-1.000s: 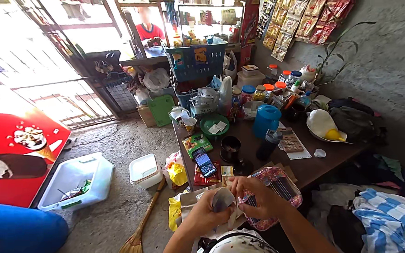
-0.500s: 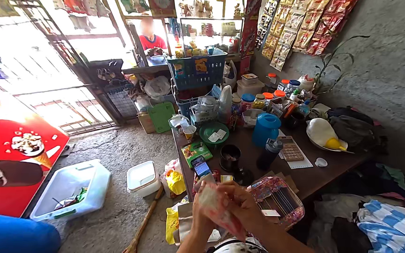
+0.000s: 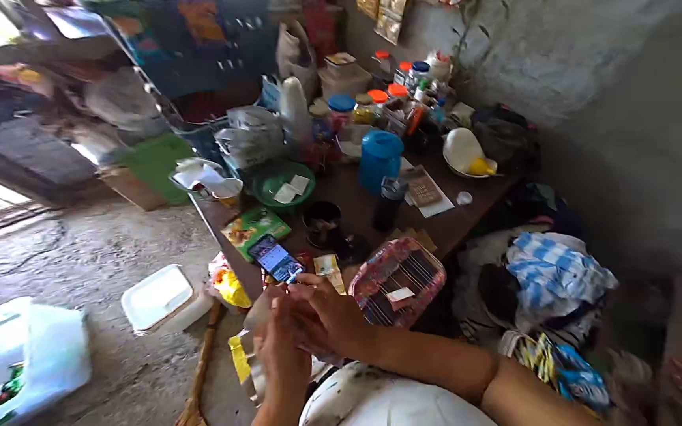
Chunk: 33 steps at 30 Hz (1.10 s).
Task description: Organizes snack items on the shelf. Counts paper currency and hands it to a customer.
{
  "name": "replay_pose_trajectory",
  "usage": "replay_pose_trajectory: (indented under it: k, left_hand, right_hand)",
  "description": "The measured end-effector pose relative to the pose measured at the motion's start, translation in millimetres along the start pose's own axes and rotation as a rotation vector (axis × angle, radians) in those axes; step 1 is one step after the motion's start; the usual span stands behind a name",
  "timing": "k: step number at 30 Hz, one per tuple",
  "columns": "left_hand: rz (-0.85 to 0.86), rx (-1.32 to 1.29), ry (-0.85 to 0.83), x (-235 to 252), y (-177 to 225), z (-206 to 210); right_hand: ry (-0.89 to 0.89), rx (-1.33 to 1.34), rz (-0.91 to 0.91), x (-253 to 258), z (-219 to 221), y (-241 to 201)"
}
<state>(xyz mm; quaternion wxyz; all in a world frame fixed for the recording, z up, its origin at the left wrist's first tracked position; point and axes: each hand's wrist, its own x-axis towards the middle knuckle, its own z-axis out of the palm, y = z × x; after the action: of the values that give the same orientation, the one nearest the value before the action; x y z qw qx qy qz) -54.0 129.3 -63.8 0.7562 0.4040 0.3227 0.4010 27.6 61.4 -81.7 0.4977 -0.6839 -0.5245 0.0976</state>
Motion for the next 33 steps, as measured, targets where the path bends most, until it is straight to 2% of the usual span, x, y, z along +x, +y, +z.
replay_pose_trajectory:
  k: [2, 5, 7, 9, 12, 13, 14, 16, 19, 22, 24, 26, 29, 31, 33]
  left_hand:
    - [-0.022, 0.005, 0.076, 7, 3, -4]
    - [0.008, -0.039, 0.069, 16, 7, -13]
    - [0.054, -0.057, 0.032, 22, 12, -20]
    - [0.090, -0.058, 0.019, 24, 19, -21]
    - [0.136, -0.046, -0.054, 24, 22, -20]
    - [0.154, -0.043, -0.095, 23, 20, -20]
    - [0.174, -0.028, -0.131, 21, 18, -18]
    - [0.236, 0.057, -0.180, 17, 13, -11]
    - [0.370, 0.264, -0.320, 10, 7, -6]
    - [0.379, 0.394, -0.511, 10, 3, -2]
    - [0.423, 0.492, -0.534, 7, 4, 1]
    - [0.573, 0.593, -0.541, 3, 8, 3]
    - [0.750, 0.733, -0.648, -4, 14, 1]
    - [0.759, 0.806, -0.633, -6, 15, 1]
    - [0.705, 0.812, -0.534, -3, 11, -2]
  right_hand:
    - [-0.046, 0.080, -0.018, -9, -7, 7]
    - [-0.046, 0.030, 0.009, -39, -32, 35]
    - [-0.069, -0.145, 0.105, -68, -57, 68]
    - [-0.169, -0.359, 0.210, -94, -85, 101]
    - [-0.373, -0.502, 0.445, -118, -109, 128]
    - [-0.392, -0.532, 0.493, -121, -110, 134]
    - [-0.352, -0.552, 0.498, -122, -108, 138]
    - [-0.131, -0.595, 0.385, -118, -102, 140]
    - [0.121, -0.569, 0.168, -90, -99, 119]
    - [0.246, -0.397, -0.008, -54, -89, 74]
    - [0.317, -0.270, -0.049, -37, -77, 51]
    - [0.392, -0.196, -0.043, -23, -66, 36]
    - [0.443, -0.163, 0.006, -16, -52, 29]
    - [0.403, -0.041, 0.091, -17, -46, 21]
    - [0.328, 0.199, 0.203, -21, -43, 8]
